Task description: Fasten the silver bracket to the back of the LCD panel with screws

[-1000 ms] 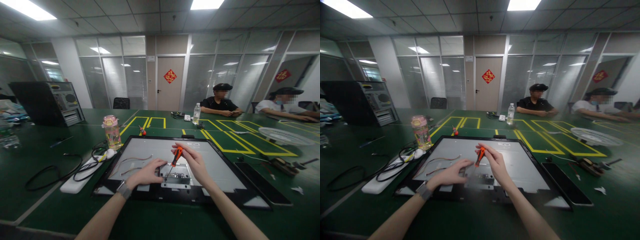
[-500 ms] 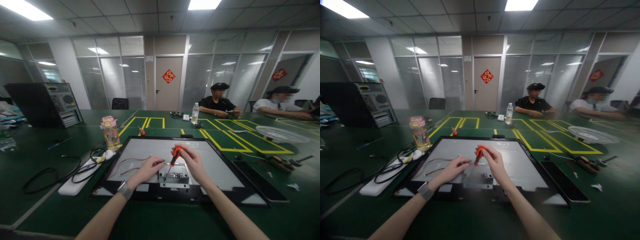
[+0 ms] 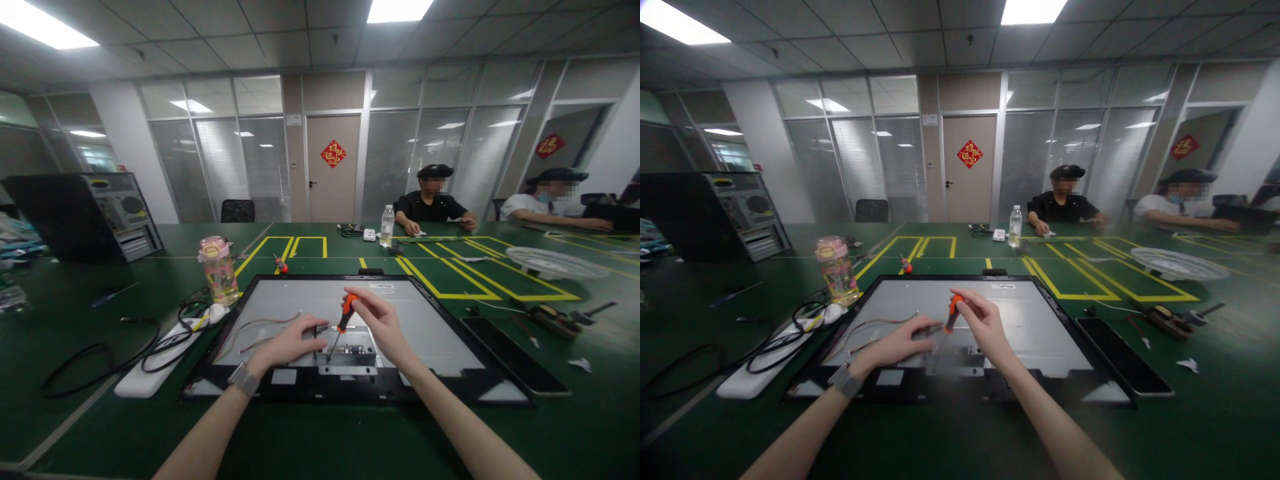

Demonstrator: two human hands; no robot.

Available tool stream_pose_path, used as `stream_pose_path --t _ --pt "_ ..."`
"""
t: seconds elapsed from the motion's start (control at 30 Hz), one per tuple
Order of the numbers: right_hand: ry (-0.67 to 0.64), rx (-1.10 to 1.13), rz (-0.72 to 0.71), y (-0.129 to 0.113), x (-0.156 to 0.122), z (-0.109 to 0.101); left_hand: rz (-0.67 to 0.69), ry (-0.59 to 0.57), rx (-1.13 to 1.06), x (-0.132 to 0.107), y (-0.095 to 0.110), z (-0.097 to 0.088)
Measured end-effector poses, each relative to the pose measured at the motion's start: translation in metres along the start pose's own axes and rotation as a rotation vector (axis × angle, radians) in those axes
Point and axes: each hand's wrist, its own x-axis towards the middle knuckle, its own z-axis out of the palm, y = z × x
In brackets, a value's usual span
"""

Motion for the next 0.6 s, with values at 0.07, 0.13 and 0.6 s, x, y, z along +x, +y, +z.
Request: stream_pose_path --t 0.07,0.13,0.6 --pt "0.015 -0.05 -0.029 0.001 0.001 -0.001 -0.001 0.042 -0.006 0.002 0.001 0.002" --pt "0.0 -0.036 -0.015 0.002 0.002 -0.003 -0.001 0.067 0.004 0.005 0.001 0.004" --pt "0.01 -0.002 -0.012 0.006 0.004 -0.007 0.01 0.084 0.243 0.002 0.002 0.013"
